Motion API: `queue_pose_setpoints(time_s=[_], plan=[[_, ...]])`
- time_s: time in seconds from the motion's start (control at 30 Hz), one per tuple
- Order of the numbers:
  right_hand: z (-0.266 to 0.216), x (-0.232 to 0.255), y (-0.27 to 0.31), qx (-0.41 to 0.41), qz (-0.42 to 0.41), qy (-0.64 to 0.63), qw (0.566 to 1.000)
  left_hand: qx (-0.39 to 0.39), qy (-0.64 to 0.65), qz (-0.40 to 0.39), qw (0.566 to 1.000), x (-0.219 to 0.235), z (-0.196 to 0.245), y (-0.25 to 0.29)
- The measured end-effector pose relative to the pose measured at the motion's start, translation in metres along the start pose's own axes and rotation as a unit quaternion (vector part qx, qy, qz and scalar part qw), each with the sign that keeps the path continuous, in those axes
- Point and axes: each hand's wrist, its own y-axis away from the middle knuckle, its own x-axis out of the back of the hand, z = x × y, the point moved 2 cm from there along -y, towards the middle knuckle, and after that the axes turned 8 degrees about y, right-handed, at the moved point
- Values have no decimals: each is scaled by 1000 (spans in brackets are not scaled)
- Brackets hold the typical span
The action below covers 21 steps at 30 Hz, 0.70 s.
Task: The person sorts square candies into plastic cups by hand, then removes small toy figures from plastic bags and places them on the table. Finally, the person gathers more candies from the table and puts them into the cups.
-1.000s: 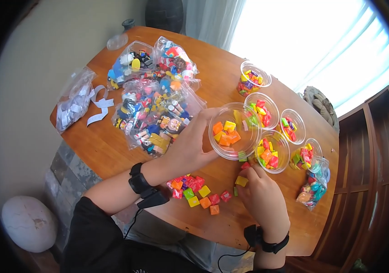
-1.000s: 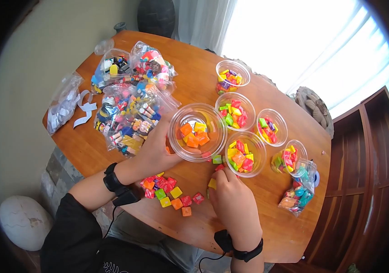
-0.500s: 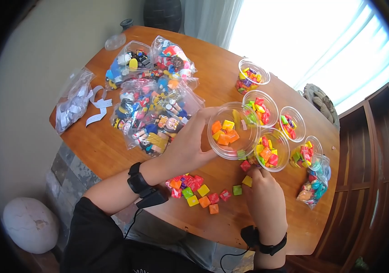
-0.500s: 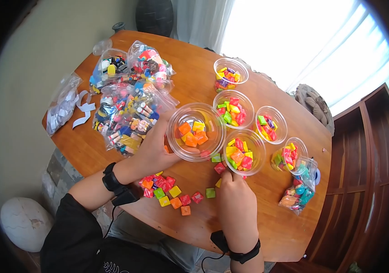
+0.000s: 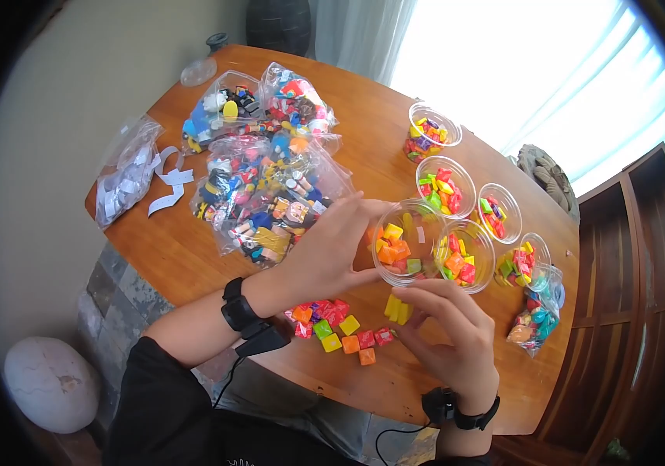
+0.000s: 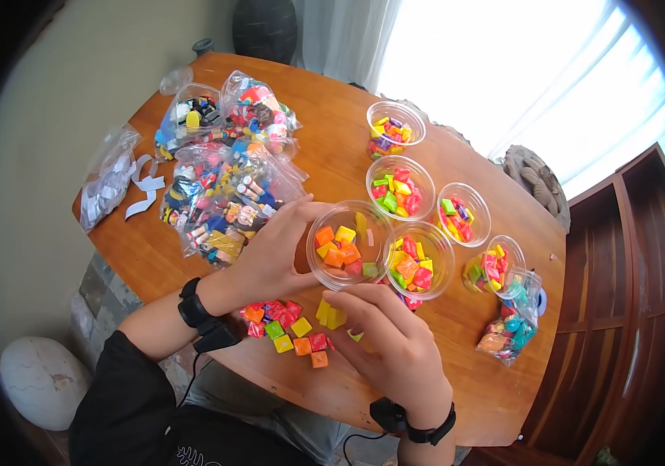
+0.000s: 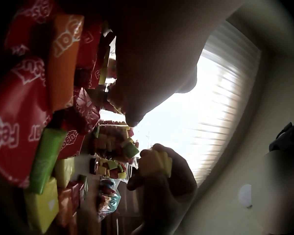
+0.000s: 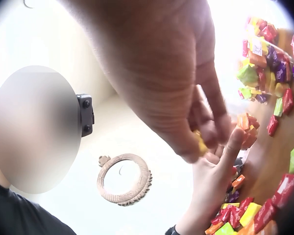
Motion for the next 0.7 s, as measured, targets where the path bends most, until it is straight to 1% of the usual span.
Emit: queue_pose_setpoints(time_s=[0.03, 0.07, 0.13, 0.17, 0.23, 0.27, 0.33, 0.43, 0.47, 0.5, 0.53, 0.57, 0.6, 0.63, 0.67, 0.7], plan=[[-3, 2, 0, 21, 65, 2, 998, -1, 1, -1, 1000, 0, 1, 0], [0, -1, 0, 20, 66, 3, 998, -9, -3, -7, 1000, 1, 2, 0], [8, -6, -2, 22, 153, 100, 983, -18, -8, -13, 1000, 1, 3, 0], [7, -7, -6, 22, 153, 101, 983, -28, -5, -17, 999, 1, 3, 0], [5, -9, -11, -12, 182, 120, 976, -38, -3, -21, 999, 1, 2, 0], [5, -9, -11, -12, 182, 121, 976, -36, -3, -20, 999, 1, 2, 0], [7, -8, -7, -18, 241, 82, 967, -33, -3, -18, 999, 0, 2, 0], [18, -4, -1, -1, 258, 81, 963, -13, 11, -2, 1000, 1, 4, 0], [19, -2, 0, 0, 258, 81, 963, 15, 62, 9, 998, 1, 5, 0], [20, -1, 1, -23, 228, 73, 971, 43, 114, 21, 992, 1, 6, 0], [21, -1, 1, -46, 197, 65, 977, 43, 113, 21, 992, 1, 6, -1], [20, -1, 1, -46, 197, 65, 977, 42, 105, 37, 993, 2, 6, -1], [19, -3, -1, -67, 146, 93, 983, 41, 97, 53, 993, 3, 6, -1], [18, -6, -2, -88, 96, 120, 984, 41, 97, 53, 993, 3, 6, -1], [18, -11, -2, -88, 96, 120, 984, 44, 89, 66, 993, 3, 5, 0], [19, -19, -3, -64, 102, 189, 975, 46, 81, 79, 992, 4, 5, 0]])
